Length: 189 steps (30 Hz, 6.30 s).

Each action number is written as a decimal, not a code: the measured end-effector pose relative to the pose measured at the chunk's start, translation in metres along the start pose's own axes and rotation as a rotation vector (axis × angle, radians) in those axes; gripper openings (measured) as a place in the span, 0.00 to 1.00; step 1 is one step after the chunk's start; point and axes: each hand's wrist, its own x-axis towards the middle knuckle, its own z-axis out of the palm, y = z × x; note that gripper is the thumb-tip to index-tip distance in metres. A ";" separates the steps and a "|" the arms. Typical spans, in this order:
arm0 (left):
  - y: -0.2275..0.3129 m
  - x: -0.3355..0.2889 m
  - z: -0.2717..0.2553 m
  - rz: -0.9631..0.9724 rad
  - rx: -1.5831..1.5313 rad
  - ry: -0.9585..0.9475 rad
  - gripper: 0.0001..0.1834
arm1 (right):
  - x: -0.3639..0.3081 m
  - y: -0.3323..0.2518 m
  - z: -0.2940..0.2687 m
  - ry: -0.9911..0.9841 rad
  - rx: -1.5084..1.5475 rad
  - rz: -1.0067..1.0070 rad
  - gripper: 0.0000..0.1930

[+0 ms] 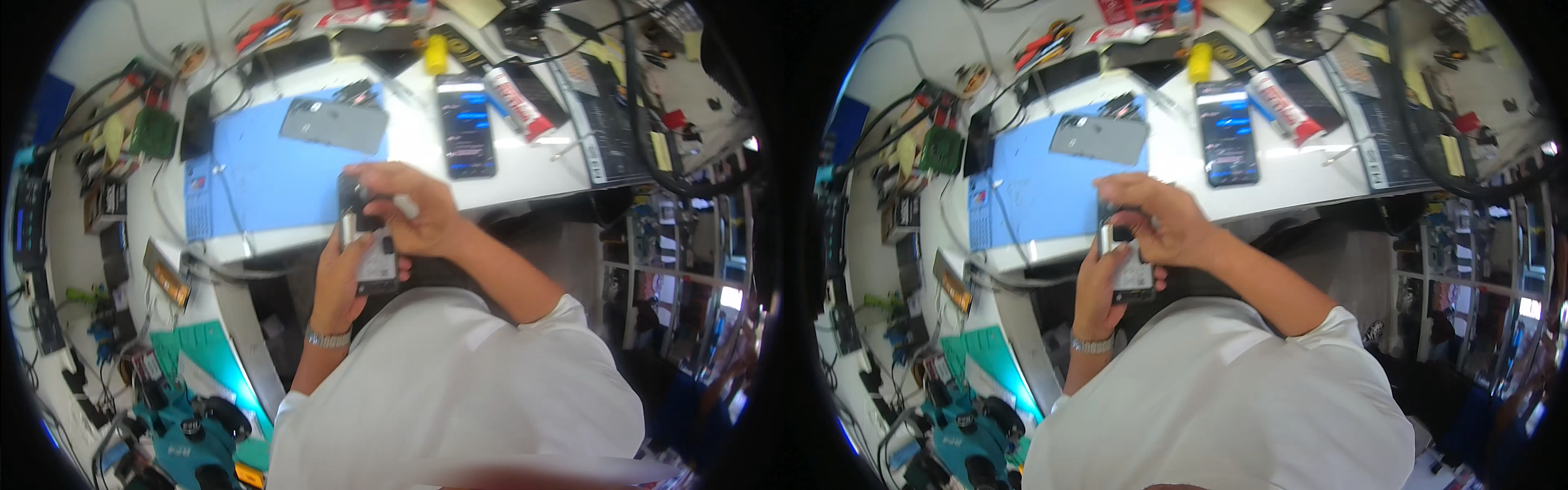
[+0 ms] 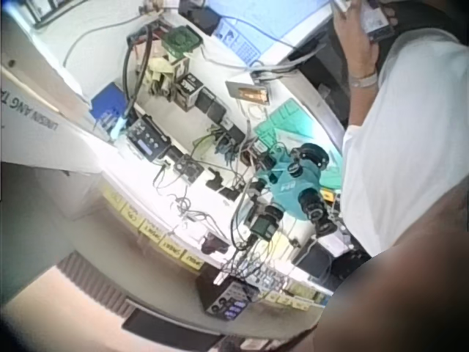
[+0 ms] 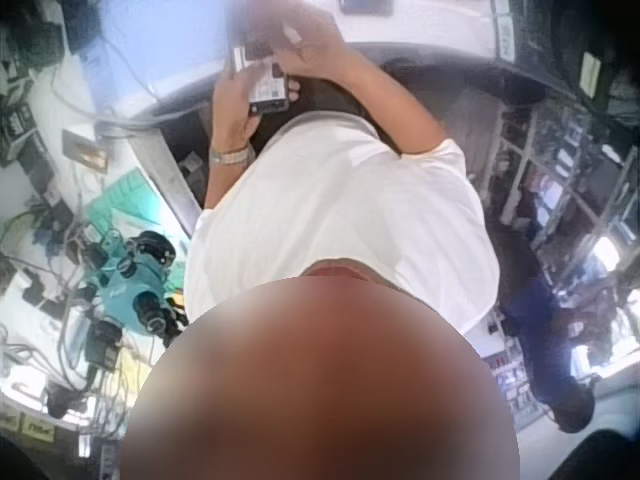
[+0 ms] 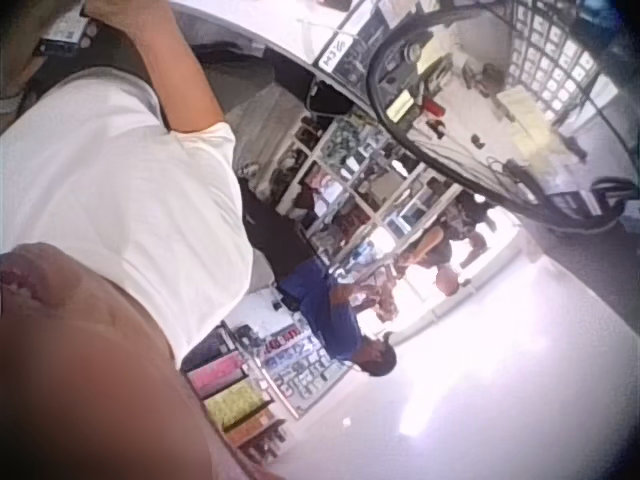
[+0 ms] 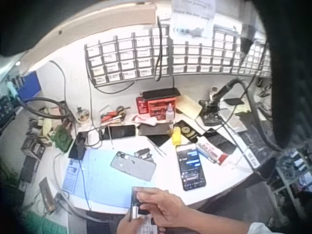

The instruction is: The person applies adhesive to the back of a disassembled smartphone using a small tube, then picks up and sets down another phone while continuing to apply adhesive to the first device. The work occurs at a cluttered electronics repair bench with tools and parts visible.

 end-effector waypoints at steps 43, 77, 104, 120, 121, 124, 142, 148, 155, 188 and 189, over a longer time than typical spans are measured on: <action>-0.004 -0.003 0.000 0.189 0.316 0.132 0.26 | 0.014 -0.036 0.000 0.035 -0.450 -0.104 0.18; 0.009 0.023 -0.010 0.155 0.133 -0.016 0.15 | 0.073 0.047 -0.005 0.265 -0.134 0.186 0.31; 0.006 0.025 -0.015 0.154 0.126 -0.023 0.14 | 0.114 0.083 -0.014 0.185 -0.368 0.307 0.15; 0.004 0.026 -0.018 0.177 0.128 -0.041 0.12 | 0.134 0.081 -0.009 -0.278 -0.882 0.323 0.07; 0.004 0.026 -0.019 0.174 0.113 -0.049 0.12 | 0.134 0.084 -0.010 -0.238 -0.867 0.291 0.07; 0.004 0.026 -0.018 0.171 0.128 -0.043 0.12 | 0.133 0.093 -0.012 -0.280 -0.797 0.245 0.04; 0.004 0.026 -0.017 0.176 0.153 -0.025 0.14 | 0.095 0.041 -0.012 -0.553 -0.881 0.296 0.12; 0.006 0.024 -0.016 0.165 0.135 -0.046 0.15 | 0.084 0.033 -0.025 -0.432 -0.719 0.346 0.16; 0.007 0.023 -0.013 0.160 0.112 -0.033 0.15 | 0.081 0.021 -0.031 -0.067 -0.539 0.265 0.19; 0.018 0.072 0.017 0.483 0.342 -0.170 0.25 | 0.035 0.005 -0.031 0.543 0.182 0.156 0.36; 0.016 0.076 0.019 0.489 0.281 -0.181 0.20 | 0.034 0.004 -0.031 0.548 0.177 0.154 0.36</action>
